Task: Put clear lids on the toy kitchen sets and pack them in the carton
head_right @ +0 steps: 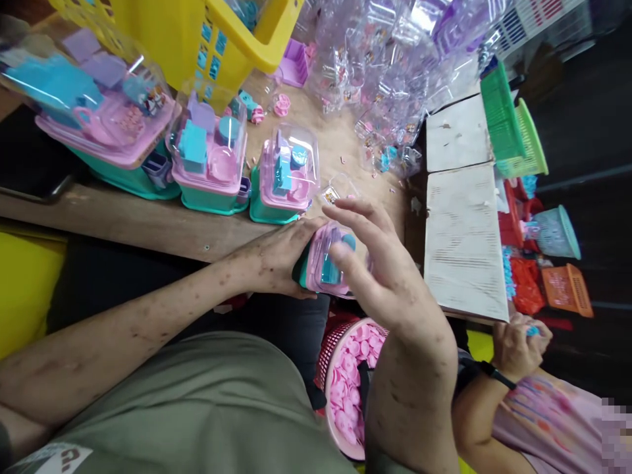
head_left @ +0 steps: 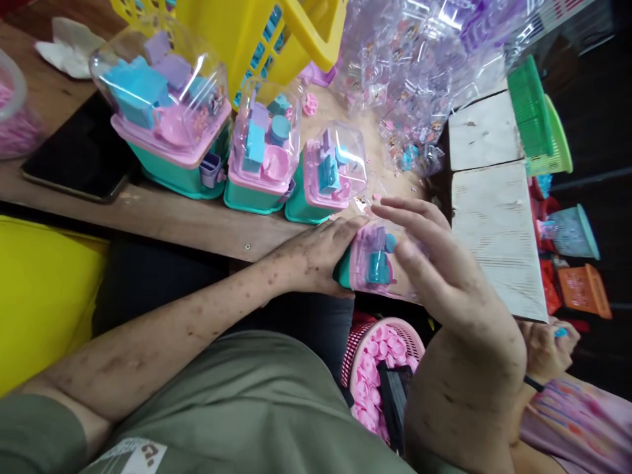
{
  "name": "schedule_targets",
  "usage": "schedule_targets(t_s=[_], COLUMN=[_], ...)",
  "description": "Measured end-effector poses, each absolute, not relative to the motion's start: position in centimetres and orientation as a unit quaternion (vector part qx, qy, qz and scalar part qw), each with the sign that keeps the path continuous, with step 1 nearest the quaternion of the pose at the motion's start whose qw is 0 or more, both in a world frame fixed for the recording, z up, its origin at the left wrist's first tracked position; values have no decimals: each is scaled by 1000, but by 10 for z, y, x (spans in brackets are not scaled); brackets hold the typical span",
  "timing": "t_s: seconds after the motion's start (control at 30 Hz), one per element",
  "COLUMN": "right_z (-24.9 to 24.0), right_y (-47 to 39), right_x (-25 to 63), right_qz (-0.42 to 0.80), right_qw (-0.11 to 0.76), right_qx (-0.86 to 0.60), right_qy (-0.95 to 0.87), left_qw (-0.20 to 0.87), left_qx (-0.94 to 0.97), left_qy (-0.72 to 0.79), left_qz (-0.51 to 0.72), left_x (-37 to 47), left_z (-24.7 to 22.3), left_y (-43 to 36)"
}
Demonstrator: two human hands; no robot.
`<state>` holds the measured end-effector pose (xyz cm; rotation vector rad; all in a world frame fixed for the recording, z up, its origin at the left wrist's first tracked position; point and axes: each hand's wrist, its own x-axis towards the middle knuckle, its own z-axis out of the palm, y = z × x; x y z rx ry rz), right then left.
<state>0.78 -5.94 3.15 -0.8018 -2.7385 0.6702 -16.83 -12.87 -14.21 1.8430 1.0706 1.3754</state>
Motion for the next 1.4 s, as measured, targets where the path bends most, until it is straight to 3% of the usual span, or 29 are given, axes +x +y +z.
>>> schedule_targets(t_s=[0.1, 0.23, 0.6, 1.4], right_z=[33, 35, 33, 24], right_y=[-59, -60, -59, -55], right_x=[11, 8, 8, 15], right_qz=[167, 91, 38, 143], right_qw=[74, 101, 148, 127], right_qx=[-242, -208, -157, -241], right_qy=[-953, -969, -976, -952], left_qw=[296, 288, 313, 301], left_qx=[691, 693, 685, 687], left_qy=[404, 407, 411, 433], left_qz=[521, 520, 513, 501], left_x=[-167, -167, -169, -165], left_z=[-143, -143, -139, -137], left_y=[-129, -129, -132, -131])
